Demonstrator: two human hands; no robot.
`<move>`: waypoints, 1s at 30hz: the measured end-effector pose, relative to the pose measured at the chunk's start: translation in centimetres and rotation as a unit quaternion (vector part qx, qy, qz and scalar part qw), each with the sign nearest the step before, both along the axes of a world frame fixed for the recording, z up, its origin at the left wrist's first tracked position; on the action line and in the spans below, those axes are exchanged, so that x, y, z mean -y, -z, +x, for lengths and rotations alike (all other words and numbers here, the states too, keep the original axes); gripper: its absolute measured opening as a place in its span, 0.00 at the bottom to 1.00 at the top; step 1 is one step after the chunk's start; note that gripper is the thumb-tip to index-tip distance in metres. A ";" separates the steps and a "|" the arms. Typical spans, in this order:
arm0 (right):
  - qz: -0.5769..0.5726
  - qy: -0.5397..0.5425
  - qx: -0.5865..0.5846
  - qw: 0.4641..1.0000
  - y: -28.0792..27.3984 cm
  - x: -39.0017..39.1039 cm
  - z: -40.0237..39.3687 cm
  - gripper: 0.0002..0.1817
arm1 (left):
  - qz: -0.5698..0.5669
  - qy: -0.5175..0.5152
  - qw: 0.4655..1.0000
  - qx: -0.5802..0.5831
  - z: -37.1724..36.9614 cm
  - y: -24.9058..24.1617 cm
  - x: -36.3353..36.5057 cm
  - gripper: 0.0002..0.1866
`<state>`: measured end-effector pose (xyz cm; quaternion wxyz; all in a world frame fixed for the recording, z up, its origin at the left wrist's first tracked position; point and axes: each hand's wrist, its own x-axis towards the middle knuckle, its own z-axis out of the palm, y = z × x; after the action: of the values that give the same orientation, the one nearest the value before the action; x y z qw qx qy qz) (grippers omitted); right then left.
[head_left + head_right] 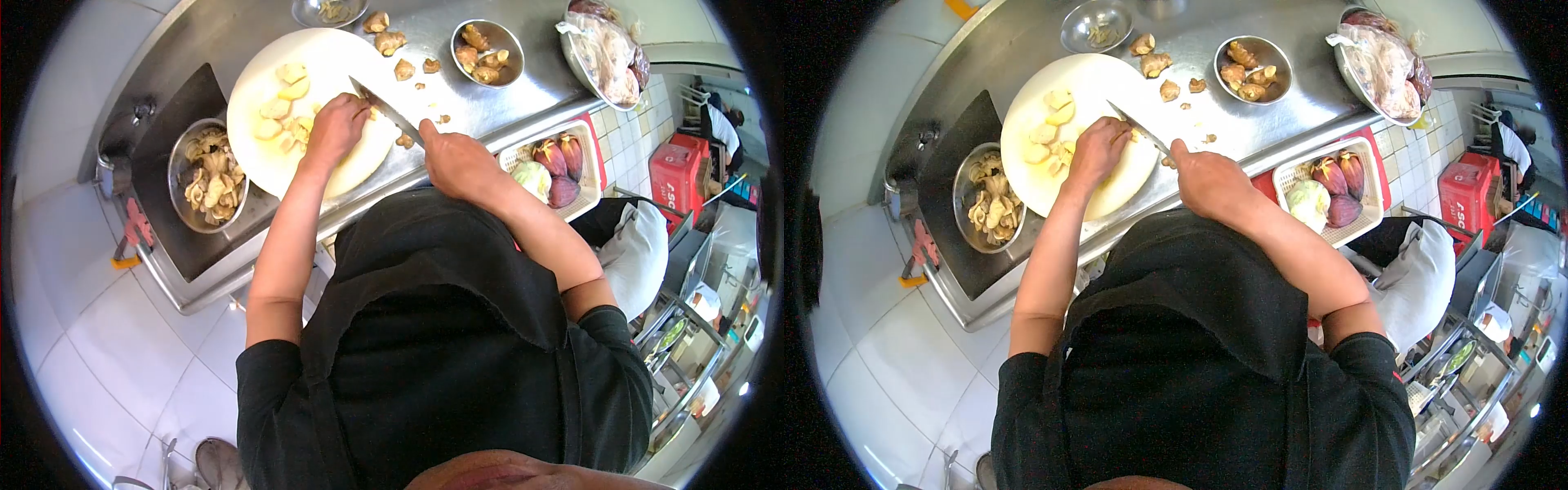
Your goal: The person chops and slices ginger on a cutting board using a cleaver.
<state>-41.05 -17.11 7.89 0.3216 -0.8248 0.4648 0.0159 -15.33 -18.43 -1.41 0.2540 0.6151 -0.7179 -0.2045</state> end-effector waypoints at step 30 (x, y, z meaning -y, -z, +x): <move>-0.030 0.003 -0.014 0.999 0.0 0.0 1.7 0.11 | -0.010 -0.018 1.000 0.021 0.6 -0.1 -1.1 0.10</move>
<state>-39.38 -17.11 7.93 0.2903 -0.8325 0.4717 0.0126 -14.76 -17.37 -1.33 0.2488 0.6291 -0.7143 -0.1795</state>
